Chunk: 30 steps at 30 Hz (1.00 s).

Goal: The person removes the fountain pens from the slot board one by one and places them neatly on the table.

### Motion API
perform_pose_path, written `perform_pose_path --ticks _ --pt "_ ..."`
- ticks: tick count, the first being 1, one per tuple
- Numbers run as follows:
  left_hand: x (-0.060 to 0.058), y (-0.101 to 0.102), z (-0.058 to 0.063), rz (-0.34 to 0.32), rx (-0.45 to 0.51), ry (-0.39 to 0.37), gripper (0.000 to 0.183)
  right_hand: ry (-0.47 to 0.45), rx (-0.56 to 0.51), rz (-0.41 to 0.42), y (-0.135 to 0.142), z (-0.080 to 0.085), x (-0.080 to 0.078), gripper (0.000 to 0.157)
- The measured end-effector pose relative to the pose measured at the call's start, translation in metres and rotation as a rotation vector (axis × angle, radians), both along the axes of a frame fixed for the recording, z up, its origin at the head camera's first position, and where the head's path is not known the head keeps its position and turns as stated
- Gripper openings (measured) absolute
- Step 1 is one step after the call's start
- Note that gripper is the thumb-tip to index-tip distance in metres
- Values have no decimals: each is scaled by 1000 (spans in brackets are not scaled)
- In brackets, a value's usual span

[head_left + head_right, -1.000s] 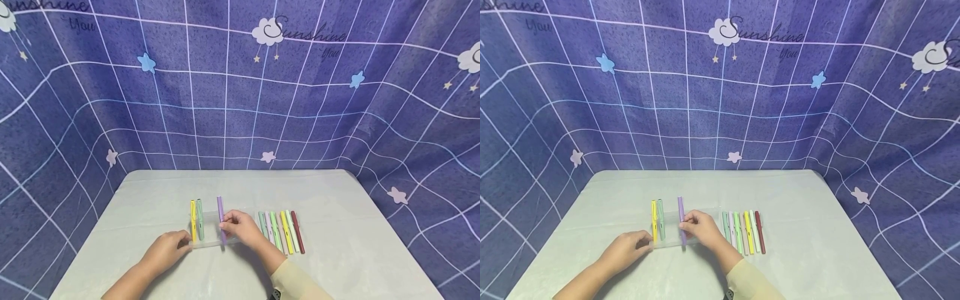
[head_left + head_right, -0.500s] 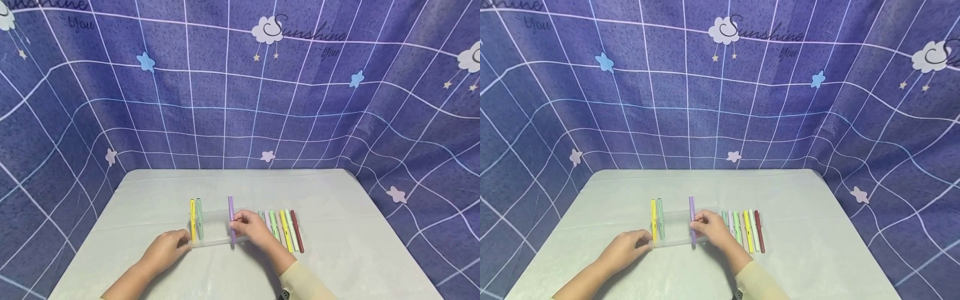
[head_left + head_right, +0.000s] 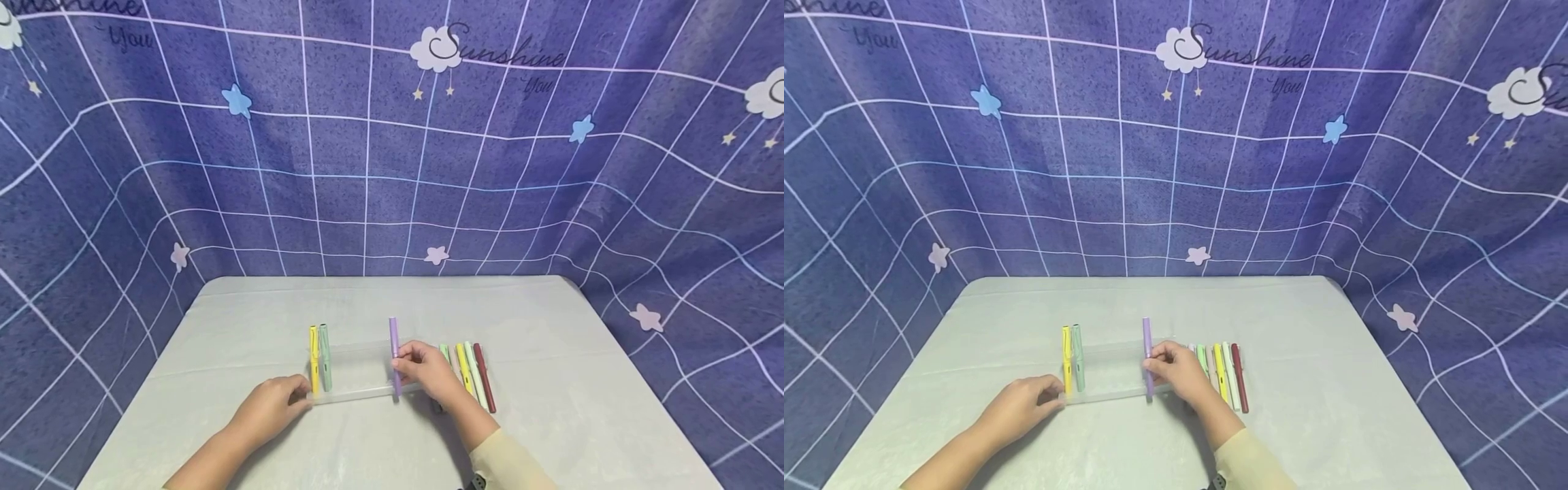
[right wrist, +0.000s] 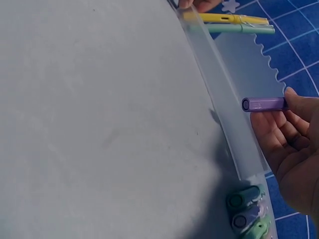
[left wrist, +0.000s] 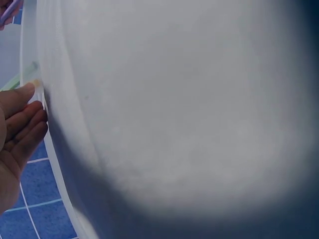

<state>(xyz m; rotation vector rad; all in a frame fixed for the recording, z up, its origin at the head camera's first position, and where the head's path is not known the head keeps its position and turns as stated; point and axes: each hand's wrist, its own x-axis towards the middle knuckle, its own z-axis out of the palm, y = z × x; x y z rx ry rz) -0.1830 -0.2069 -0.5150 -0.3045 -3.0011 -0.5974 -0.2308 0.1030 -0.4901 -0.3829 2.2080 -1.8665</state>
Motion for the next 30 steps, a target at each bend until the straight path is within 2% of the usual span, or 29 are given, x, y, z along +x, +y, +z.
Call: perform_pose_path --ticks 2,5,8,16,30 --pt "0 0 0 2 -1 -4 21 -6 -3 -7 2 11 5 17" --pt "-1 0 0 11 -6 -14 22 -6 13 -21 5 13 7 18" --pt "-1 0 0 18 -12 -22 23 -2 24 -37 9 10 5 18" --pt "-2 1 -1 18 -8 -28 23 6 36 -84 27 -15 -7 22" --pt "-1 -1 0 11 -5 -31 22 8 94 -165 64 -7 -6 22"
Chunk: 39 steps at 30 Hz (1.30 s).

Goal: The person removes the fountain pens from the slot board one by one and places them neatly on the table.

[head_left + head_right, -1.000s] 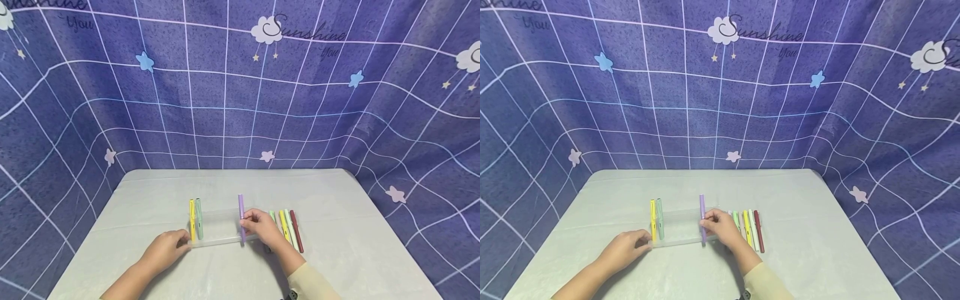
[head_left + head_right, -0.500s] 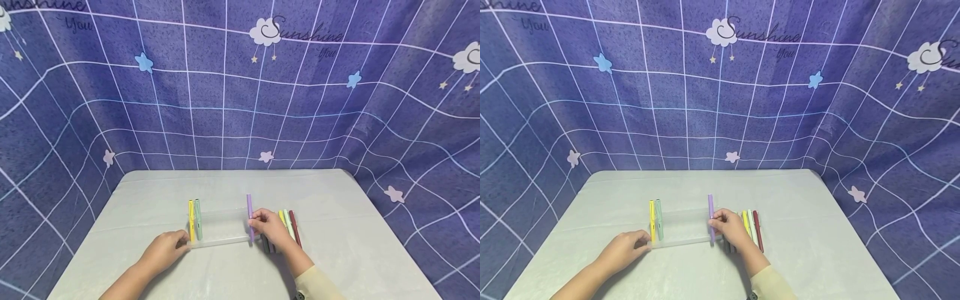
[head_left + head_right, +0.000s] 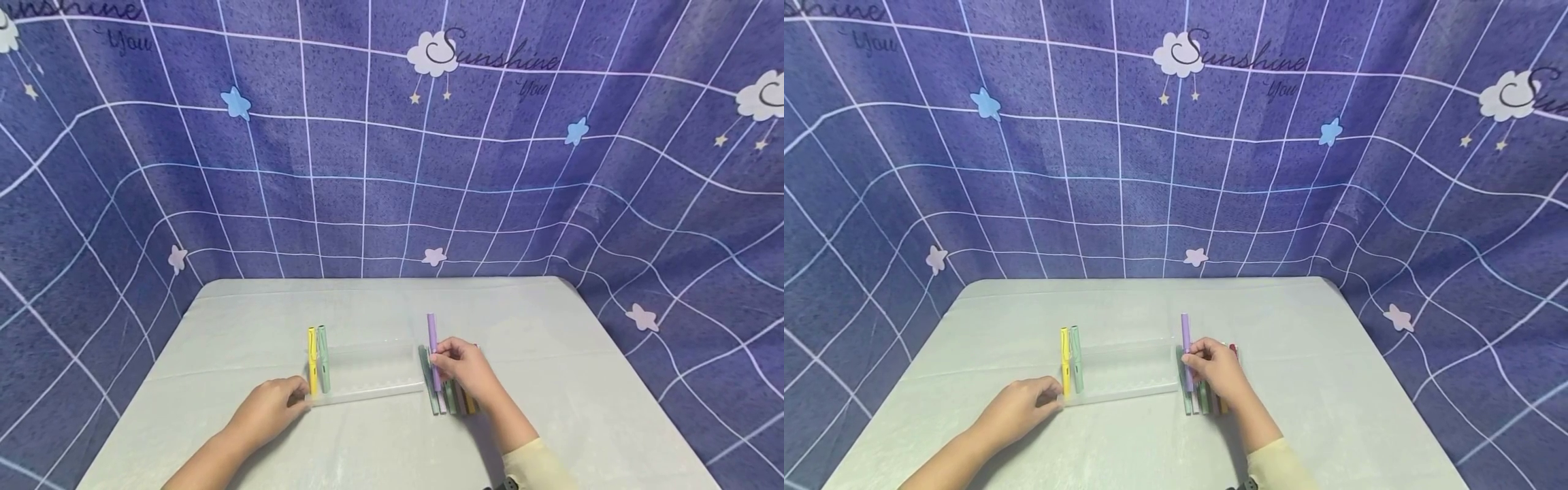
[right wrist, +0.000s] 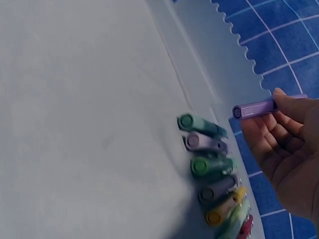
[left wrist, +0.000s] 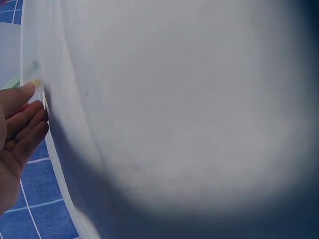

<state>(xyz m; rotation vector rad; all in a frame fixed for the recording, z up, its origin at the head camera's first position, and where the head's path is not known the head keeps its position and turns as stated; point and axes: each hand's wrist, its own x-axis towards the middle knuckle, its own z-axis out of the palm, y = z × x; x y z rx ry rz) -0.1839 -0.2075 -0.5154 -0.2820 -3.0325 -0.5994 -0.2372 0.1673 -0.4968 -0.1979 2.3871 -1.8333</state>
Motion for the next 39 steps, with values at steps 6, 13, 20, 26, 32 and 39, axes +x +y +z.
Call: perform_pose_path --ticks 6,13,20,26,32,39 --pt "0 0 -1 -1 -1 4 22 -10 59 -38 18 0 3 22" --pt "0 0 -1 0 6 1 21 -32 71 -61 38 0 7 22" --pt "-1 1 -1 2 4 -6 21 -43 129 -99 60 -5 8 22" --pt "-1 1 -1 8 3 -6 21 -90 172 -166 76 -9 12 18" --pt "-1 1 -2 6 0 -7 22 -109 251 -226 90 -14 13 16" --pt "-1 2 -1 8 4 -12 22 -131 377 -241 95 -19 16 14"
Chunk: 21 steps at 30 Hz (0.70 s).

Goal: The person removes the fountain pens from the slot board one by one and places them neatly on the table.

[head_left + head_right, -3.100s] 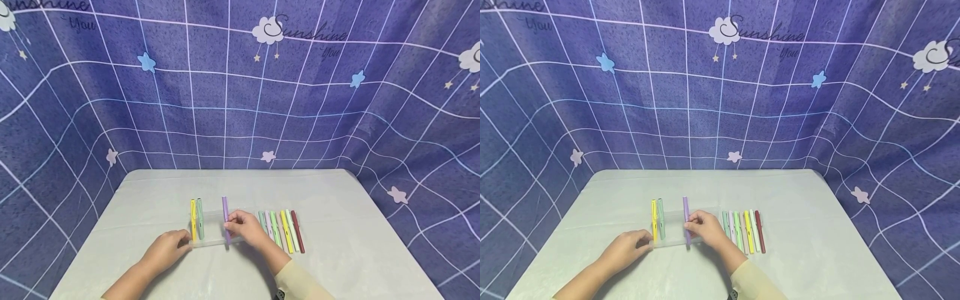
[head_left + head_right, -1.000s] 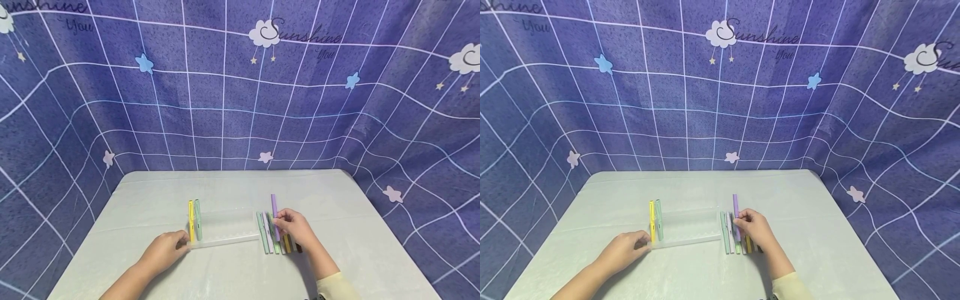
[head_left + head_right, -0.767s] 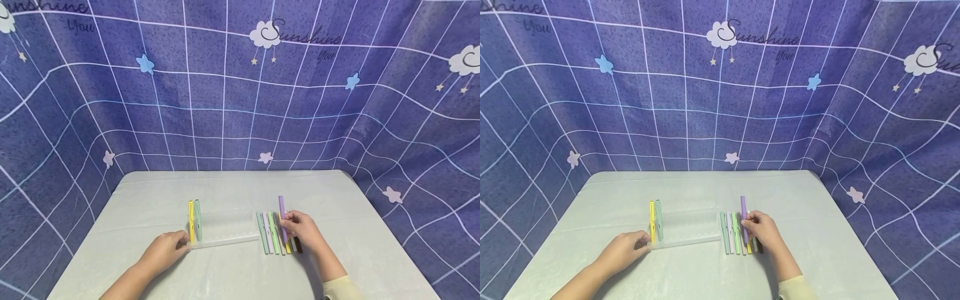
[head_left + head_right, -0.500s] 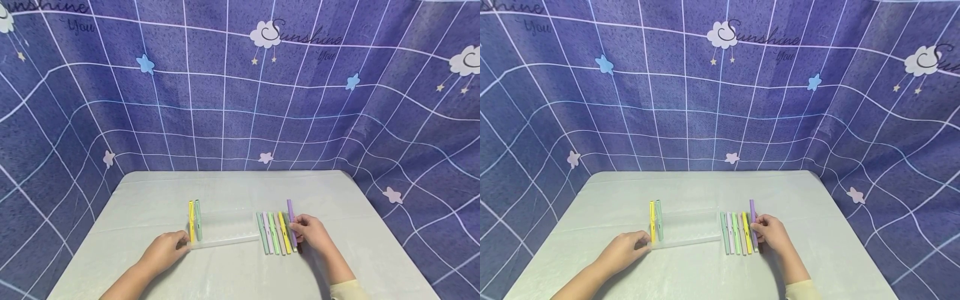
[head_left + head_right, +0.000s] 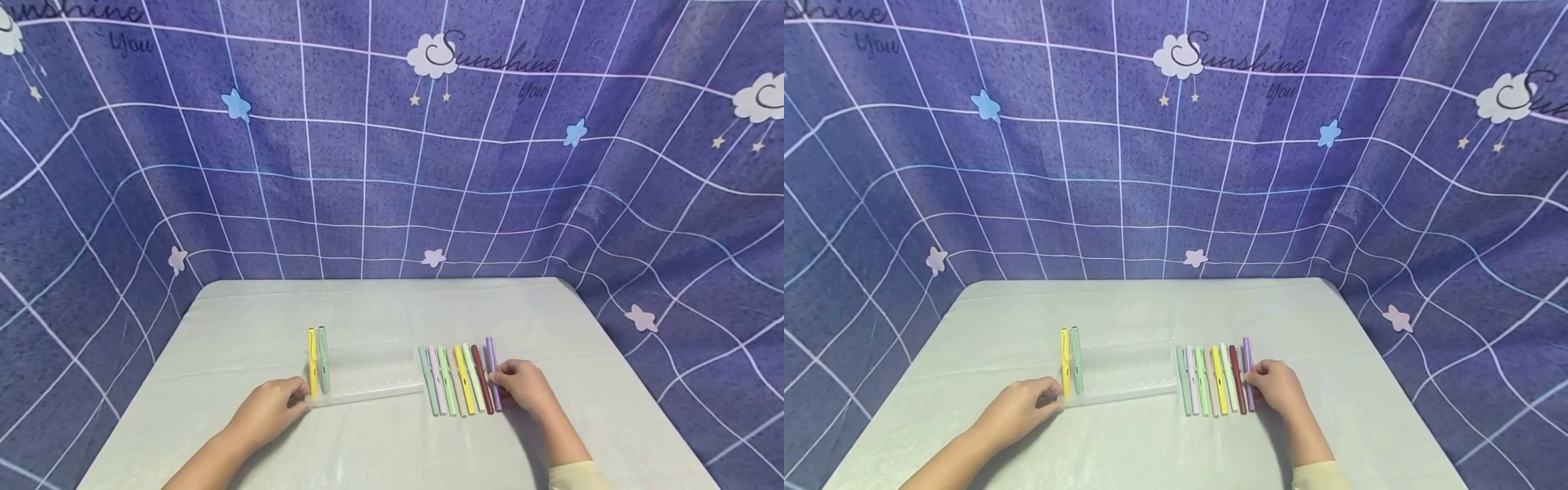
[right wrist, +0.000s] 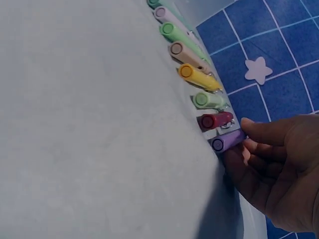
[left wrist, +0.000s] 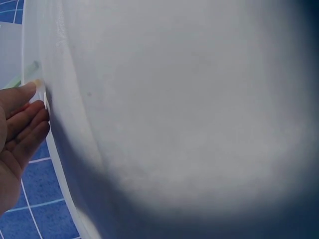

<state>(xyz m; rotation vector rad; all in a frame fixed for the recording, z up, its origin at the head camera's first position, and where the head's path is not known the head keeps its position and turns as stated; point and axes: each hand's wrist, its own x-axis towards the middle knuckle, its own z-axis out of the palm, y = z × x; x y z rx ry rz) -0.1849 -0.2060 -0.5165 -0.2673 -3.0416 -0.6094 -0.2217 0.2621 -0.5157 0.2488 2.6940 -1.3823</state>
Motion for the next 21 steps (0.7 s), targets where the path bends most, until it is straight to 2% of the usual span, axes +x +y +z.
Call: perform_pose_path --ticks 5,9,21 --pt "0 0 0 1 0 2 22 22 187 18 -2 -2 1 16" --pt "0 0 0 0 4 6 21 40 280 16 -5 -2 2 18" --pt "0 -1 -2 -2 -5 16 22 70 340 -7 -8 -7 2 21"
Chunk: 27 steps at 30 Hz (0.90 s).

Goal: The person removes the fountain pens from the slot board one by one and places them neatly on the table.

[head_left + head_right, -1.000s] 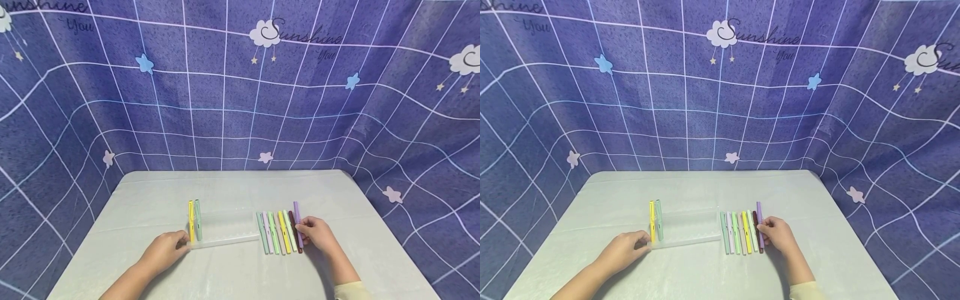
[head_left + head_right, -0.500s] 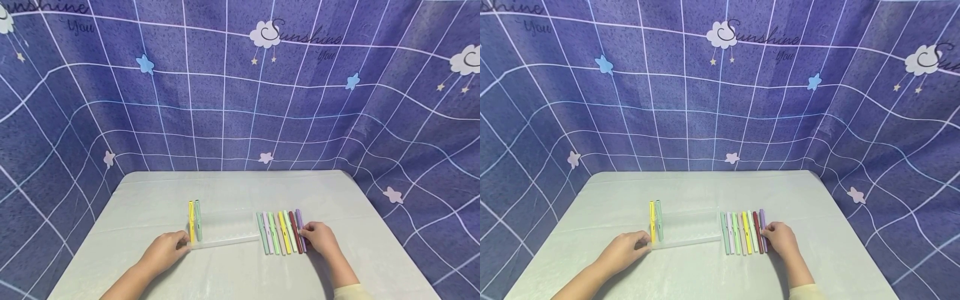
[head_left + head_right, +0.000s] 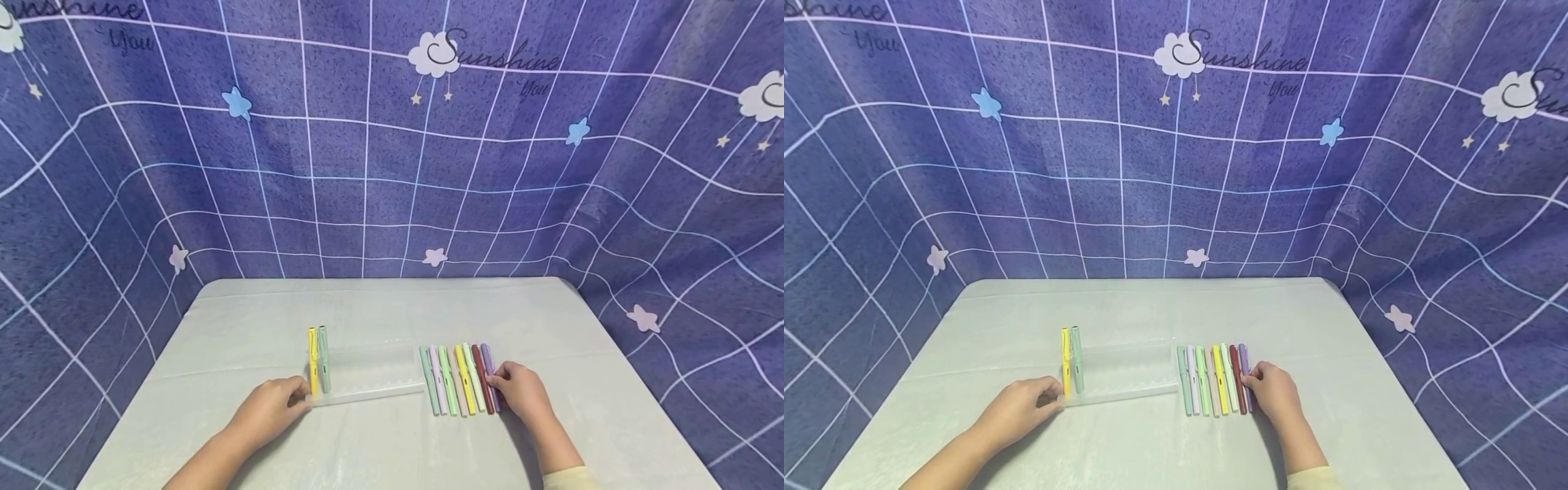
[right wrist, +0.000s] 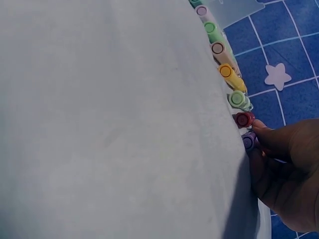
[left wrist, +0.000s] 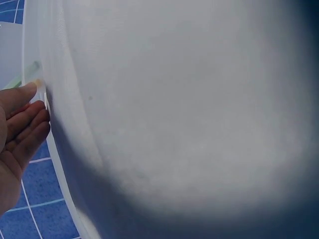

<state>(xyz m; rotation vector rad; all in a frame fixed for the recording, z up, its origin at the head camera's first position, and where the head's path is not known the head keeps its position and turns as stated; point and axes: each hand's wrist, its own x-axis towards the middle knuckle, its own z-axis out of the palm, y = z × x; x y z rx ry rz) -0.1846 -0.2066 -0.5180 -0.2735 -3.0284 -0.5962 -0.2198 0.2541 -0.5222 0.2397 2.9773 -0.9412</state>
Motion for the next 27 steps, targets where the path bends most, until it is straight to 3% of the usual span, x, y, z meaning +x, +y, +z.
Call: perform_pose_path --ticks 5,10,15,17,24,27 --pt "1 0 1 -8 -3 19 21 -9 -4 11 2 0 -1 22" --pt "1 0 2 -14 -1 27 20 -35 21 9 5 7 -3 33" --pt "0 -1 2 -10 -3 20 21 33 26 -4 2 18 -10 43" --pt "-1 -1 2 -9 -5 16 21 55 -40 7 -3 23 -13 45" --pt "0 0 1 -2 -2 -5 22 52 -430 83 -31 33 -20 46" --pt "1 1 2 -3 2 -2 22 50 -522 149 -45 37 -21 44"
